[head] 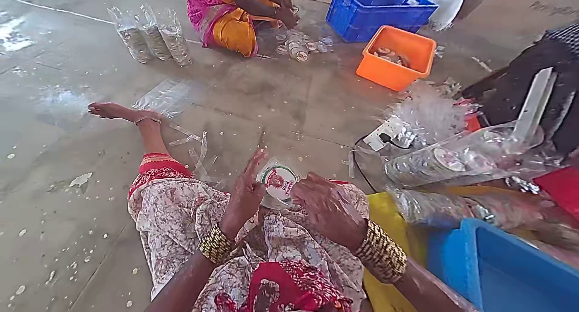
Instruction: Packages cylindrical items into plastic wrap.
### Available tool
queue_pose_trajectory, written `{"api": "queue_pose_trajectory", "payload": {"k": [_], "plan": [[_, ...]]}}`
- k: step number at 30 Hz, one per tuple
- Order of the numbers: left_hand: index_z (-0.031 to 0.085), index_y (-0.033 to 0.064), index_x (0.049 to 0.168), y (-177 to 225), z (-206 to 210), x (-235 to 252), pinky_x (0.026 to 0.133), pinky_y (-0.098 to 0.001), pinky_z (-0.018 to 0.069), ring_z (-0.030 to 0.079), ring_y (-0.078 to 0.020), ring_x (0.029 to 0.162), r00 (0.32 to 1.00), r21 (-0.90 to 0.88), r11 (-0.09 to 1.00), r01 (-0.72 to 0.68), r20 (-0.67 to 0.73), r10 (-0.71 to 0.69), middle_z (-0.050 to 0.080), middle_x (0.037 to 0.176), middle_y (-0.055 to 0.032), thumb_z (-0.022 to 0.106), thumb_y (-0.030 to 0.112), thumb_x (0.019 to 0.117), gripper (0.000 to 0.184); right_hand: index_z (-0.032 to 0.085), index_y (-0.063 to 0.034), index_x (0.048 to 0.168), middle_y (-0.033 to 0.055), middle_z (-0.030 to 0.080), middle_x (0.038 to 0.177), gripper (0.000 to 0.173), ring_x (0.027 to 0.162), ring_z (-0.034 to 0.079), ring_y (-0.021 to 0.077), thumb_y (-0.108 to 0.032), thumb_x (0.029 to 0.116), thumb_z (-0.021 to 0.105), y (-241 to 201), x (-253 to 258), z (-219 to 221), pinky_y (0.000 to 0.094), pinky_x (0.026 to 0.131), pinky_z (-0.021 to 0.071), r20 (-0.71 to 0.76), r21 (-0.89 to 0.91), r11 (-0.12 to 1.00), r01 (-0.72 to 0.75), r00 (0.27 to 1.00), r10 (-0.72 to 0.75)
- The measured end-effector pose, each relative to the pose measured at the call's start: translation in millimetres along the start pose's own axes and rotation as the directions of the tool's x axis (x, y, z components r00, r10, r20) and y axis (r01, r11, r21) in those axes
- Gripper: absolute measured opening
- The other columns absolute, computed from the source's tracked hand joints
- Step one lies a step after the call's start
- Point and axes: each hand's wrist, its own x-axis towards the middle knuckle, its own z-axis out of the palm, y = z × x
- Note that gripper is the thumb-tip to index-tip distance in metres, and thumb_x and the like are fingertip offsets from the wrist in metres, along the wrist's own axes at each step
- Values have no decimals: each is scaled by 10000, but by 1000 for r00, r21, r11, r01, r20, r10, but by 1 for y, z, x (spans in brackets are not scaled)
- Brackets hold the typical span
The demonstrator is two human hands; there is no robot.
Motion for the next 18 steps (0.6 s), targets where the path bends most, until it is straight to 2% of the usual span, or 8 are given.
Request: {"api": "queue_pose_trajectory", "payload": {"k": [2, 4, 7, 10, 13, 15, 17, 18], "plan": [[439, 83, 1522, 0, -2, 5, 481, -230, 430, 451, 5, 543, 1000, 20, 999, 26, 8, -26, 372, 1611, -90, 510, -53, 859, 681, 707, -27, 925, 126, 705, 849, 158, 851, 698, 317, -90, 970, 570, 2, 6, 2, 424, 770, 567, 56, 75, 997, -28, 998, 24], [400, 96, 1549, -2, -4, 7, 489, -223, 431, 438, 5, 545, 999, 1, 1000, 27, 32, -27, 310, 1634, -110, 547, -37, 861, 717, 706, 23, 1032, 195, 715, 951, 191, 916, 718, 364, -75, 1007, 544, 3, 19, 3, 494, 804, 575, 209, 113, 984, -136, 972, 111], [372, 100, 1562, -2, -3, 1, 490, -220, 444, 438, 6, 533, 998, -67, 997, 30, 57, -26, 287, 1642, -105, 571, -30, 858, 743, 644, 23, 1193, 244, 681, 1086, 257, 1059, 668, 413, -157, 1042, 540, 5, 49, 7, 572, 927, 502, 583, 14, 945, -326, 770, 257], [412, 101, 1539, 1, 2, -4, 479, -224, 455, 444, 5, 517, 1000, -123, 992, 7, 12, -5, 309, 1634, -97, 546, -63, 849, 722, 644, 13, 1163, 252, 665, 1103, 332, 1087, 639, 435, -277, 1003, 617, 4, 75, 13, 607, 892, 480, 736, -131, 946, -298, 610, 294], [502, 97, 1488, 4, 5, -4, 480, -204, 402, 420, 14, 549, 998, -28, 998, -57, -18, 56, 322, 1630, -119, 518, -69, 859, 651, 657, 56, 1140, 283, 646, 1154, 399, 1118, 622, 460, -310, 980, 651, 1, 85, 16, 625, 881, 480, 753, -140, 955, -262, 598, 274], [575, 86, 1429, 4, 6, -2, 506, -207, 400, 476, -13, 616, 987, 123, 979, -161, 4, 161, 413, 1572, -159, 517, -63, 864, 587, 638, 82, 1149, 303, 630, 1166, 428, 1130, 610, 472, -313, 986, 646, 2, 83, 16, 629, 889, 473, 753, -103, 956, -275, 606, 256], [661, 76, 1328, 6, 7, 2, 579, -239, 474, 577, -82, 711, 956, 334, 899, -282, 26, 291, 543, 1455, -180, 543, -38, 875, 481, 648, 83, 1100, 295, 651, 1117, 361, 1097, 628, 468, -260, 988, 629, 5, 75, 16, 633, 872, 474, 710, -22, 952, -304, 666, 230], [707, 87, 1264, 10, 8, 3, 700, -295, 542, 655, -151, 835, 935, 460, 823, -332, 50, 350, 611, 1383, -163, 566, -2, 895, 405, 652, 83, 1104, 293, 657, 1117, 341, 1096, 634, 467, -237, 997, 607, 6, 68, 17, 633, 878, 477, 679, 22, 951, -307, 703, 211]]}}
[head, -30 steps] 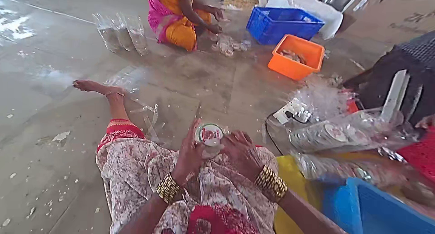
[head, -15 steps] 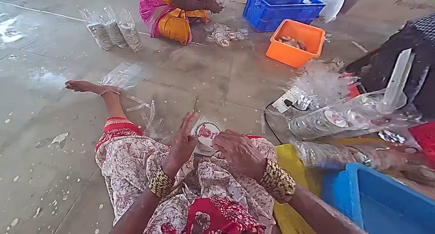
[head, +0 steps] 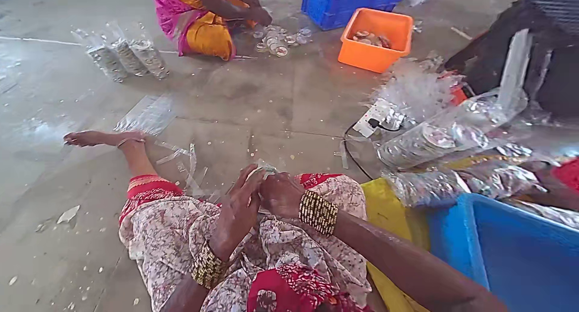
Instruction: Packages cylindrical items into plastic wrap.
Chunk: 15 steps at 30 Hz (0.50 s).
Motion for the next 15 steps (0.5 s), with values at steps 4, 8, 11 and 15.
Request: {"api": "queue_pose_trajectory", "payload": {"k": [4, 8, 11, 15], "plan": [[763, 49, 1099, 9, 2, 12, 990, -456, 530, 697, -303, 1100, 978, 119, 974, -194, 101, 182, 745, 1141, -110, 542, 34, 953, 265, 639, 84, 1172, 292, 660, 1124, 330, 1117, 630, 459, -207, 1029, 578, 13, -24, 15, 611, 941, 471, -53, 128, 986, 111, 993, -105], [722, -34, 1008, 12, 9, 16, 816, -570, 561, 702, -398, 968, 936, 155, 965, -212, 317, 155, 711, 1033, -206, 576, 141, 942, 237, 692, 14, 966, 172, 695, 872, 229, 881, 695, 324, -164, 1016, 557, 34, -59, 47, 503, 821, 531, -510, 308, 903, 301, 853, -110], [722, -16, 986, 9, 10, 12, 821, -588, 544, 680, -410, 1011, 918, 202, 951, -235, 369, 148, 697, 1061, -206, 474, 401, 1024, 488, 741, 4, 1027, 114, 743, 966, 220, 900, 714, 183, -130, 1011, 568, 64, -82, 75, 364, 831, 586, -812, 422, 836, 351, 556, 176], [731, -15, 1003, 13, 5, 0, 838, -590, 539, 667, -429, 1059, 899, 200, 950, -239, 415, 139, 689, 1152, -243, 414, 734, 949, 815, 747, -1, 1063, 144, 752, 1004, 243, 914, 730, 267, -153, 1011, 565, 136, -127, 115, 454, 834, 590, -696, 610, 770, -190, 337, 634]]}}
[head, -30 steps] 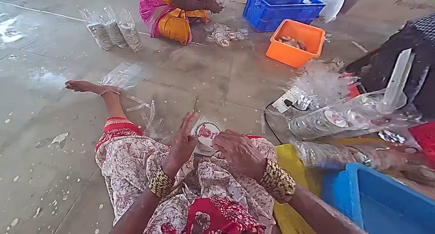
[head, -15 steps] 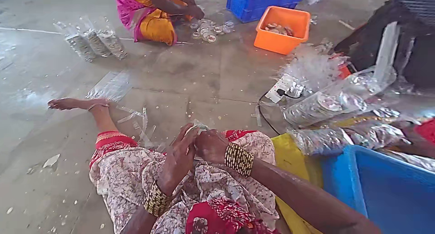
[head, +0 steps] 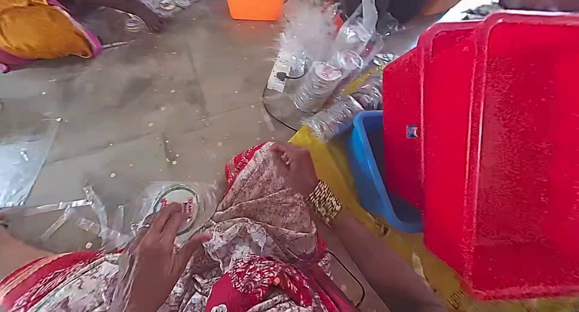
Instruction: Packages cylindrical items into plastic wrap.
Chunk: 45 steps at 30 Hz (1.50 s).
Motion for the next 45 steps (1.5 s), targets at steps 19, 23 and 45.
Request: {"api": "queue_pose_trajectory", "payload": {"k": [19, 23, 45], "plan": [[734, 20, 884, 20, 16, -12, 835, -513, 569, 702, -372, 1065, 992, 97, 992, 77, -108, -66, 695, 1283, -149, 520, 181, 988, 287, 627, 163, 1134, 390, 614, 1222, 279, 1192, 597, 543, -80, 1003, 588, 125, 10, -8, 662, 963, 477, 250, -719, 572, -394, 621, 743], [701, 20, 829, 11, 19, -25, 1039, -486, 502, 601, -381, 1277, 983, 4, 996, 94, -158, -92, 675, 1299, -177, 514, 176, 989, 291, 641, 157, 1105, 391, 611, 1225, 283, 1199, 587, 549, -74, 943, 666, 127, 25, -5, 686, 956, 466, 321, -758, 580, -297, 604, 729], [739, -49, 945, 13, 29, -36, 889, -404, 589, 690, -315, 1168, 952, -93, 978, 188, -227, -205, 686, 1285, -191, 528, 158, 991, 300, 673, 24, 1124, 117, 703, 905, 175, 679, 668, 149, -67, 977, 646, -17, 36, 67, 339, 626, 585, 131, 334, 936, -106, 989, 65]]}}
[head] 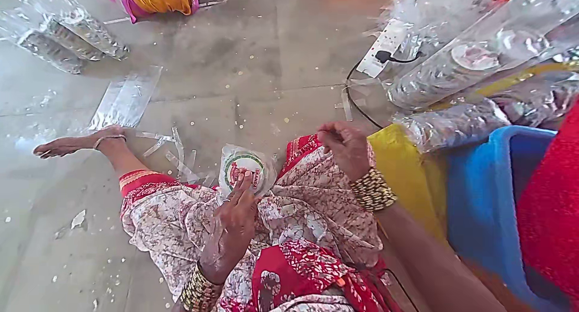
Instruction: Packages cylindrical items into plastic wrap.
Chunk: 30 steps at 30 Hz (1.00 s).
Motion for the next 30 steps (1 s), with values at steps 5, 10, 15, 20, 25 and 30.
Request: {"api": "queue_pose_trajectory", "payload": {"k": [5, 10, 15, 20, 25, 30], "plan": [[745, -47, 1004, -3, -5, 2, 929, -371, 575, 687, -302, 1176, 1000, 5, 1000, -15, 13, 15, 692, 1271, -194, 510, 180, 1007, 327, 670, 1, 980, 45, 657, 762, 72, 606, 596, 67, -15, 918, 703, -28, 2, 49, 230, 568, 515, 27, 252, 968, -10, 1000, 4], [743, -57, 1108, -5, -8, 6, 969, -330, 550, 691, -274, 1172, 1000, -10, 1000, -2, 13, 2, 699, 1254, -190, 503, 179, 1006, 351, 705, -9, 1060, 74, 699, 864, 122, 726, 654, 99, -20, 941, 680, -48, 11, 61, 269, 689, 557, 82, 203, 972, 116, 987, -135], [744, -38, 1121, -12, -14, 9, 979, -299, 541, 699, -221, 1160, 1000, -9, 1000, -1, 31, 1, 711, 1245, -161, 480, 177, 1021, 355, 669, -18, 963, 66, 644, 774, 53, 627, 598, 122, -50, 982, 633, -58, 22, 60, 289, 584, 503, 133, 138, 975, 174, 972, -193], [759, -32, 1042, -10, -15, 10, 973, -315, 548, 697, -229, 1164, 999, 4, 1000, -3, 49, 3, 716, 1235, -159, 482, 189, 1018, 355, 654, -14, 927, 79, 636, 785, 58, 679, 617, 164, -17, 968, 614, -60, 20, 75, 328, 626, 519, 104, 79, 925, 372, 920, -378], [750, -34, 1080, -12, -20, 10, 960, -301, 551, 702, -212, 1153, 997, 16, 1000, -19, 74, 18, 715, 1239, -156, 474, 192, 1020, 362, 678, -16, 869, 107, 649, 799, 75, 777, 655, 251, -46, 934, 656, -42, 7, 103, 416, 699, 540, 232, 82, 901, 425, 871, -432], [744, -3, 976, -17, -22, 8, 951, -298, 559, 686, -183, 1181, 995, -10, 1000, 12, 95, -11, 721, 1239, -127, 467, 199, 1033, 347, 680, -28, 859, 96, 676, 811, 157, 798, 664, 245, -62, 982, 587, -67, 30, 84, 394, 722, 537, 46, 21, 816, 578, 815, -578]]}}
